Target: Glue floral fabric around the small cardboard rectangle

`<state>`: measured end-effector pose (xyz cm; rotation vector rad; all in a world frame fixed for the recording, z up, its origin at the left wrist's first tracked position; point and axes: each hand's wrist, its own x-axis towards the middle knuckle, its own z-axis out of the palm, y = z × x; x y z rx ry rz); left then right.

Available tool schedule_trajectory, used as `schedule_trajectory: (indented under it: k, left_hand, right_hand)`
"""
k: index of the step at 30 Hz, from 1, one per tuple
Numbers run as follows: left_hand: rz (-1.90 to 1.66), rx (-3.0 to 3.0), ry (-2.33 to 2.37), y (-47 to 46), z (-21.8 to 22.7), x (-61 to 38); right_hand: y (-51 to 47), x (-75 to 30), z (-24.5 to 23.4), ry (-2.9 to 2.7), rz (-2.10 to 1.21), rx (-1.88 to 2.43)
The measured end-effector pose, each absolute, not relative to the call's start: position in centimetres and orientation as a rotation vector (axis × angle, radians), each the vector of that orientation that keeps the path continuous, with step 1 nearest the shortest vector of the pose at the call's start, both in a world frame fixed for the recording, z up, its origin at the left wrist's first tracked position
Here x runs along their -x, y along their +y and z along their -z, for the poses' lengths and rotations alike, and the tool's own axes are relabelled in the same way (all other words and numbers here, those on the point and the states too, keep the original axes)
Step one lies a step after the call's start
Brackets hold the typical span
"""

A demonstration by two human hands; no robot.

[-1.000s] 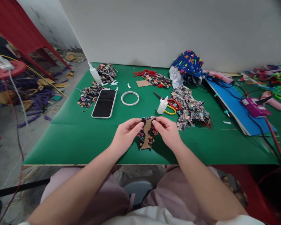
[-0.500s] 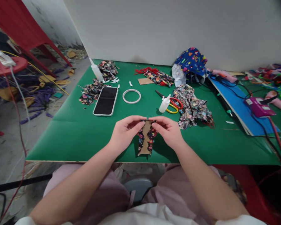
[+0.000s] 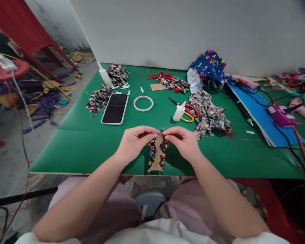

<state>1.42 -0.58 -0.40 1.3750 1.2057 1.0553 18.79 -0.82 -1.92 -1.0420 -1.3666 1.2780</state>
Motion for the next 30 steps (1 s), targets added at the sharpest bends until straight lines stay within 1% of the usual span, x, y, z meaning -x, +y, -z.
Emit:
schedule_trajectory:
  k: [6,15,23,30]
  left_hand:
    - [-1.048,-1.377,1.184,-0.4,0.7,-1.1]
    - [-1.073,-1.187,0.981,-0.2,1.6,-0.6]
    - [-1.15,-1.121,1.08,0.1,0.8,-0.8]
    - [-1.004,-1.131,1.104,0.0,0.4,-1.3]
  right_hand:
    - [-0.7,-18.8,2.0,-1.373,-1.275,1.023]
    - [-0.6,-18.8,2.3,-1.348,-1.264,1.035]
    - [-0.3,-19.0,2.3,-1.323,-1.193,1.078]
    - [-0.1,-19.1,2.4,-1.277,-1.183,1.073]
